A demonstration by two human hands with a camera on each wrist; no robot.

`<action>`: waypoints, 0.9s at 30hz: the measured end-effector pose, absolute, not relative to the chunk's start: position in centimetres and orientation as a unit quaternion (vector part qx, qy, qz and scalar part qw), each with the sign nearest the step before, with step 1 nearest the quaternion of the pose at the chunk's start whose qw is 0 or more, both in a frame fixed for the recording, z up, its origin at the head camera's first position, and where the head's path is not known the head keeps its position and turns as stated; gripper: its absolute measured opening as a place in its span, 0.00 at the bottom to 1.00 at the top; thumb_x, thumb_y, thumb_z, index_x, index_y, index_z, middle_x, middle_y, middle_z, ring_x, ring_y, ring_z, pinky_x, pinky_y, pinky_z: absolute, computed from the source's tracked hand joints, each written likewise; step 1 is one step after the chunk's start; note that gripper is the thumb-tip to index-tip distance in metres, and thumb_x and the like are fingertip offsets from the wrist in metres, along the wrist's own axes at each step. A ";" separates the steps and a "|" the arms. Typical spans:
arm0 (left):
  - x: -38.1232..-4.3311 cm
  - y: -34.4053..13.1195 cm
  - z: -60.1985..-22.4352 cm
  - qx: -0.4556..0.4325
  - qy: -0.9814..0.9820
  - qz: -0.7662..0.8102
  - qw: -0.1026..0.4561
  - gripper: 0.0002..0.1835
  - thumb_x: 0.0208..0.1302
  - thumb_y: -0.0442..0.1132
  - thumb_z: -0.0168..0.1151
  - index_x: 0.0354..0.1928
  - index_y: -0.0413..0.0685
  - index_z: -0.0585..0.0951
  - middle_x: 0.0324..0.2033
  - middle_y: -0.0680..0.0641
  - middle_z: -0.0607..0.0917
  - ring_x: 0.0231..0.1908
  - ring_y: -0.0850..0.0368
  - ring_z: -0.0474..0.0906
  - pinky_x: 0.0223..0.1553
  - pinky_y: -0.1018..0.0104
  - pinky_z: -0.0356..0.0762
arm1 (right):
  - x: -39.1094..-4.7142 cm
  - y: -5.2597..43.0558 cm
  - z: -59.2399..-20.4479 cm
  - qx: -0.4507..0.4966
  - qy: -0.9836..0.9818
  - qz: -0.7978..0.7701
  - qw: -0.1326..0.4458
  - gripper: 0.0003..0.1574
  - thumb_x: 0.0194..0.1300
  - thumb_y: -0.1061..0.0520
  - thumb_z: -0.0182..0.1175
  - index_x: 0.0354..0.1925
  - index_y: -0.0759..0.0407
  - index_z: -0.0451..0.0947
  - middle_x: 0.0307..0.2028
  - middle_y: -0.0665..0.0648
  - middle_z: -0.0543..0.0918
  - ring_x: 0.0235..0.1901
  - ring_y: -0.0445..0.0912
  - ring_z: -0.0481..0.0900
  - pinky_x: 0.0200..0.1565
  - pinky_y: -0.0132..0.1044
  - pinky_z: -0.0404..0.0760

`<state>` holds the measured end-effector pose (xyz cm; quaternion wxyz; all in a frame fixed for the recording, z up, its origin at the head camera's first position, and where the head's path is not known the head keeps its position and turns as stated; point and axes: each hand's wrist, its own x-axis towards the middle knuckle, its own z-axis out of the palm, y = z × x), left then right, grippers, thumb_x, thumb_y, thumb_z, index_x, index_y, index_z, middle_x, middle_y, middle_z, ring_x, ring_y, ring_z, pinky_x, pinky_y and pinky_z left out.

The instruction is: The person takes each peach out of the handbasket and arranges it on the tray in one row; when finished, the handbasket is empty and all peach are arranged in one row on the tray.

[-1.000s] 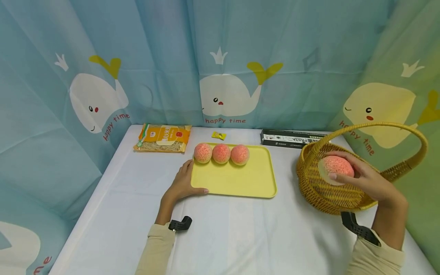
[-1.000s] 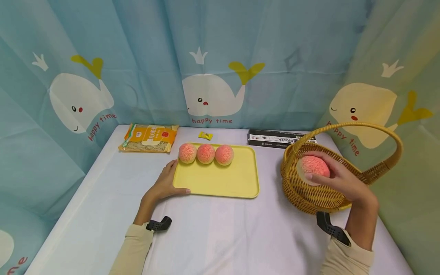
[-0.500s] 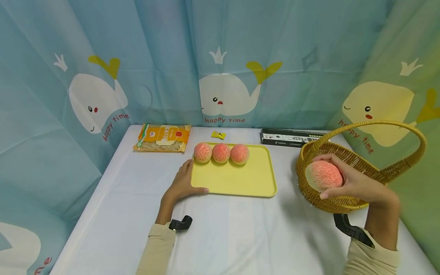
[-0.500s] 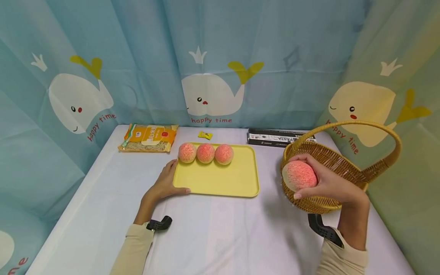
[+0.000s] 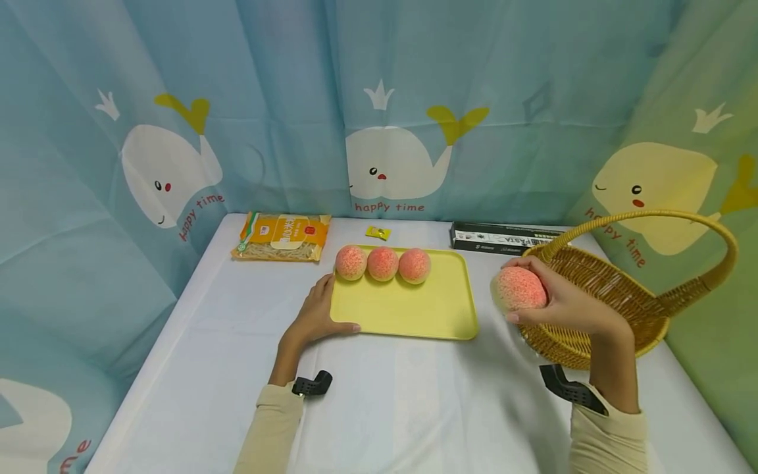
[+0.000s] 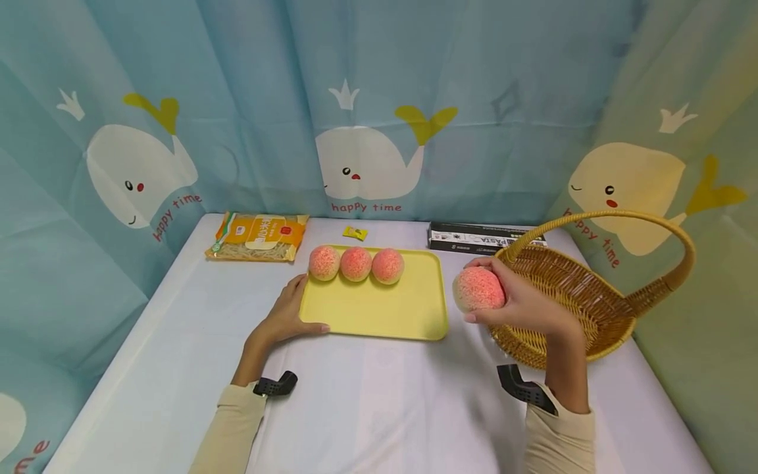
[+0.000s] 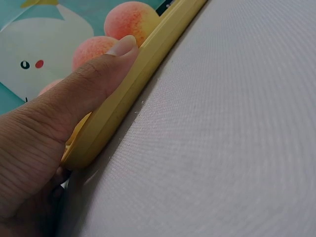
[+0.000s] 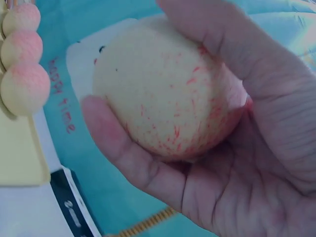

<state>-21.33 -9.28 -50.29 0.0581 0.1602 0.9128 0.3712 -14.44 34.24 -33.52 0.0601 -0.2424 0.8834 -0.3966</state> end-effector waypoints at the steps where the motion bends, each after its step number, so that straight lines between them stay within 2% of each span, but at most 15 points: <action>1: -21.4 -9.3 -50.3 0.161 0.913 0.371 0.057 0.70 0.39 0.66 0.76 0.78 0.48 0.44 0.75 0.42 0.50 0.72 0.42 0.52 0.69 0.41 0.56 | -14.7 34.0 -33.6 -0.239 0.883 -0.400 0.060 0.43 0.54 0.64 0.73 0.63 0.54 0.62 0.46 0.55 0.75 0.39 0.43 0.78 0.38 0.34 0.81; 5: -21.5 -9.3 -50.4 0.159 0.912 0.373 0.057 0.70 0.39 0.66 0.76 0.78 0.48 0.45 0.75 0.42 0.50 0.72 0.41 0.52 0.69 0.41 0.56 | -15.6 32.9 -34.3 -0.226 0.867 -0.439 0.066 0.43 0.56 0.65 0.70 0.64 0.55 0.60 0.47 0.59 0.74 0.39 0.44 0.79 0.38 0.36 0.82; 11: -21.5 -9.3 -50.4 0.154 0.913 0.373 0.059 0.70 0.38 0.66 0.77 0.78 0.48 0.45 0.75 0.42 0.50 0.73 0.42 0.51 0.70 0.41 0.56 | -17.2 32.0 -35.3 -0.215 0.858 -0.460 0.076 0.48 0.58 0.64 0.69 0.69 0.53 0.55 0.52 0.61 0.70 0.42 0.44 0.79 0.40 0.37 0.82; 16: -21.4 -9.2 -50.4 0.158 0.914 0.369 0.060 0.71 0.38 0.66 0.76 0.78 0.47 0.45 0.75 0.41 0.50 0.73 0.41 0.51 0.69 0.41 0.56 | -18.1 31.7 -36.1 -0.213 0.853 -0.468 0.088 0.51 0.58 0.64 0.70 0.71 0.58 0.51 0.56 0.63 0.66 0.45 0.43 0.75 0.41 0.35 0.81; 27: -21.5 -9.3 -50.3 0.153 0.916 0.365 0.060 0.70 0.38 0.66 0.76 0.78 0.49 0.46 0.75 0.42 0.50 0.72 0.42 0.52 0.69 0.41 0.56 | -20.9 31.3 -39.0 -0.171 0.865 -0.464 0.082 0.49 0.59 0.60 0.69 0.70 0.59 0.52 0.58 0.65 0.68 0.48 0.41 0.74 0.47 0.27 0.76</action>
